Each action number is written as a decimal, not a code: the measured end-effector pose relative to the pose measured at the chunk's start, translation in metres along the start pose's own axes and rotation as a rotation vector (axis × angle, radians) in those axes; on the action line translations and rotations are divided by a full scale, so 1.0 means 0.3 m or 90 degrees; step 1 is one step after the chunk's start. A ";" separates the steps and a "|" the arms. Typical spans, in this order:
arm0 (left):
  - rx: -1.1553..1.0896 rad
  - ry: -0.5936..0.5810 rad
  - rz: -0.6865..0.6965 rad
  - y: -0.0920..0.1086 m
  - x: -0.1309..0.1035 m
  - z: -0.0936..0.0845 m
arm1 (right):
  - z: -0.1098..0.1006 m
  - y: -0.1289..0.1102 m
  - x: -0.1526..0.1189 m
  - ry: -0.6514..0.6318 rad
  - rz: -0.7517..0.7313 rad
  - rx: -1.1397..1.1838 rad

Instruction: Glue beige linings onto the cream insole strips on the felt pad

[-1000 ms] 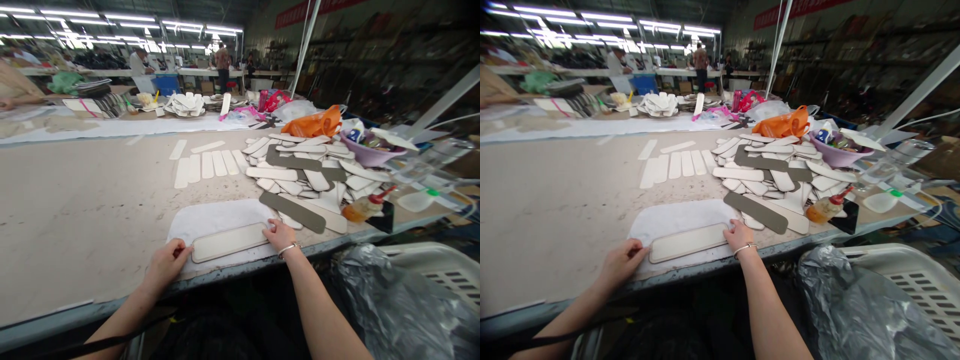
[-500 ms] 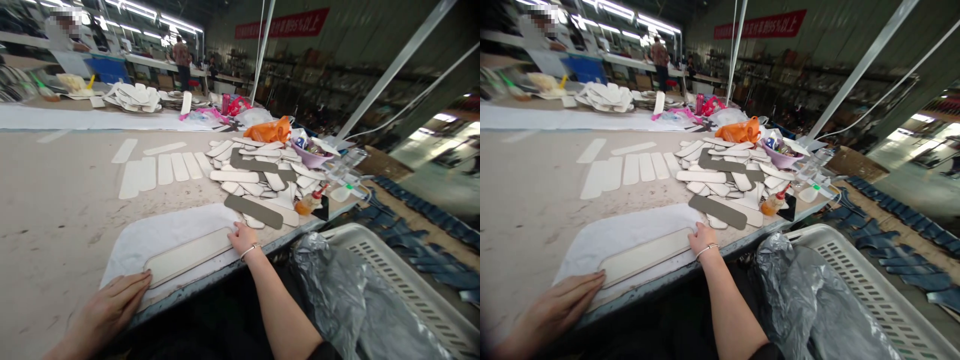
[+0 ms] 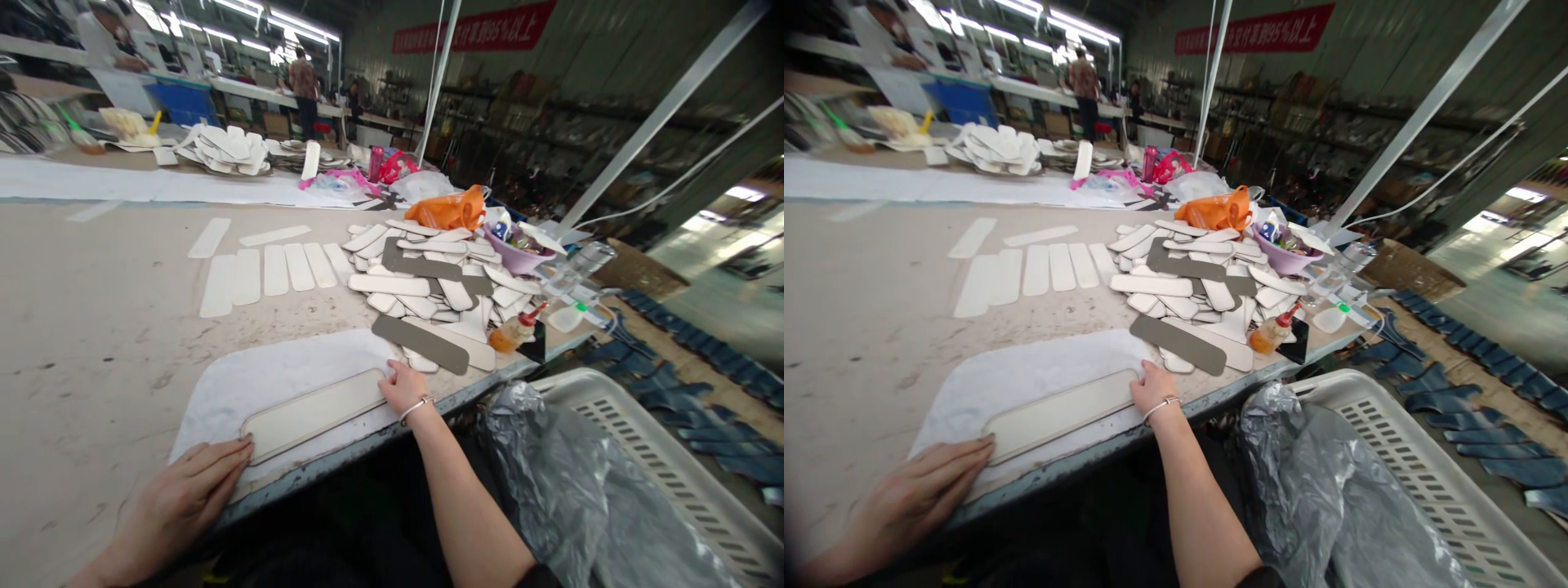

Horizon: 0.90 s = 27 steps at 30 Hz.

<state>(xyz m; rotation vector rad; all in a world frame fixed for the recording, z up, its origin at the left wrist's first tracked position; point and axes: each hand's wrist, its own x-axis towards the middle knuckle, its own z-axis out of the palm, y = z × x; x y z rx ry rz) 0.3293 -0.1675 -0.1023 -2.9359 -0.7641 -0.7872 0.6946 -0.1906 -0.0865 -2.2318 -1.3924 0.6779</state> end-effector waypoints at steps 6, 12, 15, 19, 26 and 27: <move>-0.024 0.006 -0.030 0.013 0.003 -0.006 | 0.008 -0.014 -0.013 0.013 -0.020 -0.064; -0.015 -0.013 -0.059 0.022 0.004 -0.006 | -0.007 -0.031 -0.041 0.038 -0.040 -0.179; -0.002 -0.007 -0.059 0.022 0.001 -0.003 | -0.013 -0.056 -0.071 0.125 -0.007 -0.239; 0.005 0.014 -0.043 0.010 -0.011 0.014 | 0.058 -0.155 -0.173 0.156 -0.239 -0.202; -0.002 -0.007 -0.023 -0.022 -0.030 0.045 | 0.208 -0.292 -0.317 -0.108 -0.628 -0.217; 0.004 -0.004 -0.018 -0.022 -0.030 0.044 | 0.204 -0.283 -0.310 -0.121 -0.623 -0.223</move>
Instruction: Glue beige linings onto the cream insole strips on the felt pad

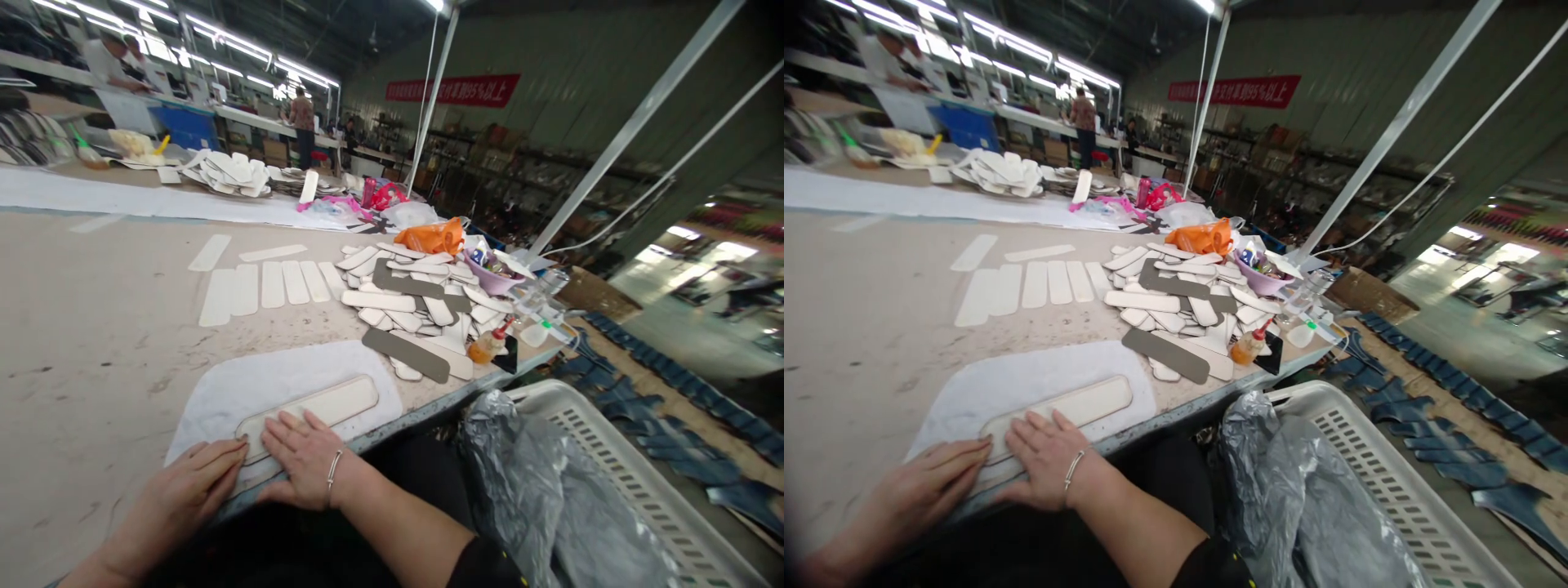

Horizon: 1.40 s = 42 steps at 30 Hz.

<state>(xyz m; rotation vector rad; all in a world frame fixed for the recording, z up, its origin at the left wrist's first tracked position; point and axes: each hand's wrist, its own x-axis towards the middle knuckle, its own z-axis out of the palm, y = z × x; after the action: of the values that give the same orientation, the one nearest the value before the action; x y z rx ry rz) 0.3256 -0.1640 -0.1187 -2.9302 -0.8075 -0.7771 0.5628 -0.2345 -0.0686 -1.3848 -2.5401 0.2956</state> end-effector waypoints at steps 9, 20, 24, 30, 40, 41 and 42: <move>0.015 -0.030 -0.009 0.017 0.012 -0.025 | -0.053 0.311 -0.086 -0.022 0.177 0.034; 0.017 -0.030 -0.083 0.037 0.012 -0.028 | -0.081 0.481 -0.148 0.185 0.302 0.135; 0.022 -0.022 -0.168 0.032 0.008 -0.024 | -0.076 0.469 -0.154 0.164 0.314 0.155; -0.004 -0.002 -0.238 0.048 0.037 -0.039 | -0.088 0.442 -0.139 0.116 0.346 0.165; 0.021 -0.012 -0.393 0.017 0.048 -0.073 | -0.088 0.416 -0.135 0.121 0.389 0.152; 0.042 0.006 -0.411 0.018 0.060 -0.083 | -0.085 0.418 -0.134 0.129 0.385 0.155; 0.061 0.032 -0.402 0.025 0.078 -0.091 | -0.082 0.420 -0.132 0.136 0.379 0.160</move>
<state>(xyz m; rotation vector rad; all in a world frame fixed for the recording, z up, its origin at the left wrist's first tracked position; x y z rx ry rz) 0.3341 -0.1628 -0.0831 -2.5537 -1.7411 -0.7877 0.6915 -0.1993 -0.0853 -1.9138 -1.8023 0.5124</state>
